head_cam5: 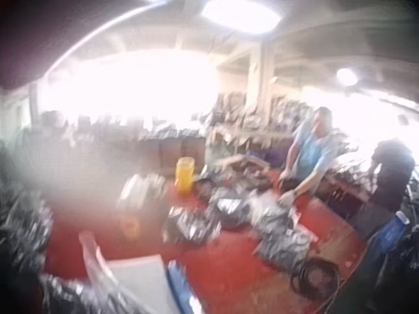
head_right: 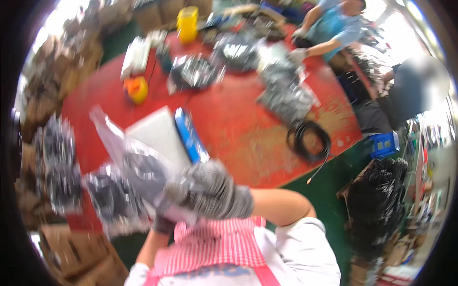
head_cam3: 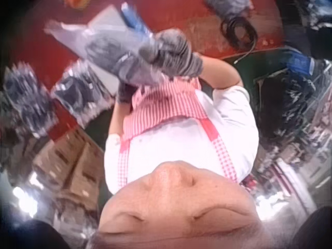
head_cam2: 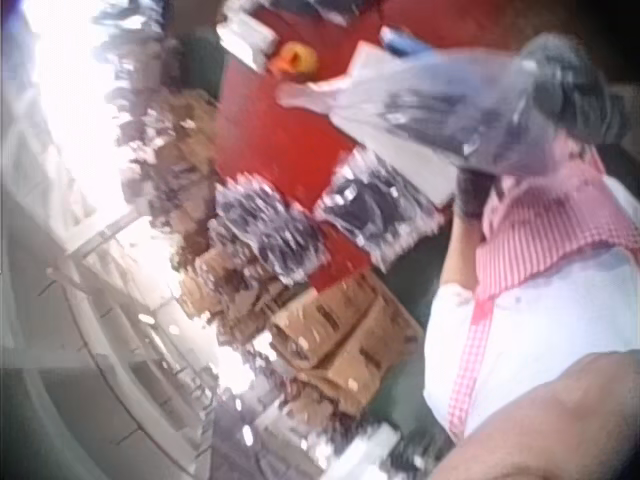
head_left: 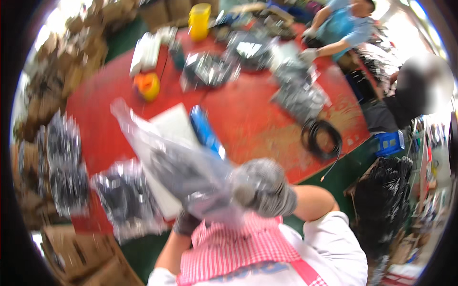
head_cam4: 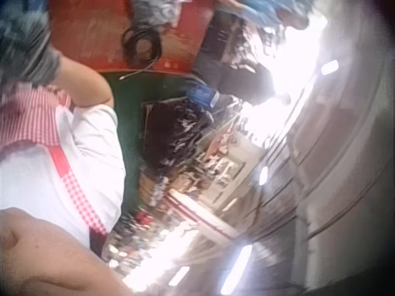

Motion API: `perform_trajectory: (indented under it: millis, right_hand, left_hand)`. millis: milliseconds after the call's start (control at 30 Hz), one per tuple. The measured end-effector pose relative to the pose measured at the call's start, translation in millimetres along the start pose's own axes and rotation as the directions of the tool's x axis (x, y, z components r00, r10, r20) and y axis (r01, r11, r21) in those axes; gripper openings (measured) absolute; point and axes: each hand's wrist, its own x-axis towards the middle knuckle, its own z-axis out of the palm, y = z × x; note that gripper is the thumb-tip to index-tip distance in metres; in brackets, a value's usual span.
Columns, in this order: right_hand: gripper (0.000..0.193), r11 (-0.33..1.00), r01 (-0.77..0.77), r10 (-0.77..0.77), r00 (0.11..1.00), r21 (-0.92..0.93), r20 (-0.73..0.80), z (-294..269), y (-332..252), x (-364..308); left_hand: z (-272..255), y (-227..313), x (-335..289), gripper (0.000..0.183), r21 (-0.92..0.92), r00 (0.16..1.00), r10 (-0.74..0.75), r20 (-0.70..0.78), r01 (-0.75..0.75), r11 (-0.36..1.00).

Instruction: Packaging circular gaskets into plastic bags and sealing them with a heat sealer.

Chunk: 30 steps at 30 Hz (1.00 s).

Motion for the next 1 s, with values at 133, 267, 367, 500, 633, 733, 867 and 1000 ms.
perform_trajectory:
  millis: [133,267,367,500,633,733,867,1000]
  right_hand:
    - [0.014,0.993,-0.092,0.107,0.955,-0.068,0.276,37,15,-6]
    - [0.013,0.962,0.259,-0.233,0.944,-0.090,0.235,82,48,2]
    - [0.018,0.974,0.182,-0.208,0.954,0.135,0.217,115,57,20]
    - [0.025,0.948,0.319,-0.300,0.903,-0.012,0.308,125,47,36]
    - [0.026,0.962,0.259,-0.271,0.924,0.082,0.268,121,31,28]
    - [0.019,0.975,0.115,-0.154,0.966,0.190,0.208,96,34,12]
    - [0.018,0.917,-0.398,0.365,0.851,0.011,0.377,74,62,-41]
    - [0.032,0.656,-0.755,0.716,0.617,-0.010,0.327,74,100,-109]
  left_hand:
    - [-105,25,-80,0.072,0.182,0.933,0.275,-0.232,-0.236,0.955]
    - [-118,35,-95,0.060,-0.074,0.924,0.119,-0.363,-0.156,0.985]
    - [-122,25,-93,0.059,-0.028,0.919,0.167,-0.358,-0.190,0.981]
    - [-126,24,-89,0.057,0.019,0.913,0.202,-0.354,-0.209,0.978]
    - [-129,28,-96,0.055,0.072,0.895,0.265,-0.358,-0.256,0.964]
    - [-132,44,-101,0.054,0.144,0.882,0.308,-0.356,-0.274,0.951]
    - [-142,65,-124,0.052,0.271,0.837,0.368,-0.405,-0.275,0.923]
    - [-192,69,-144,0.047,0.310,0.740,0.326,-0.589,-0.165,0.936]
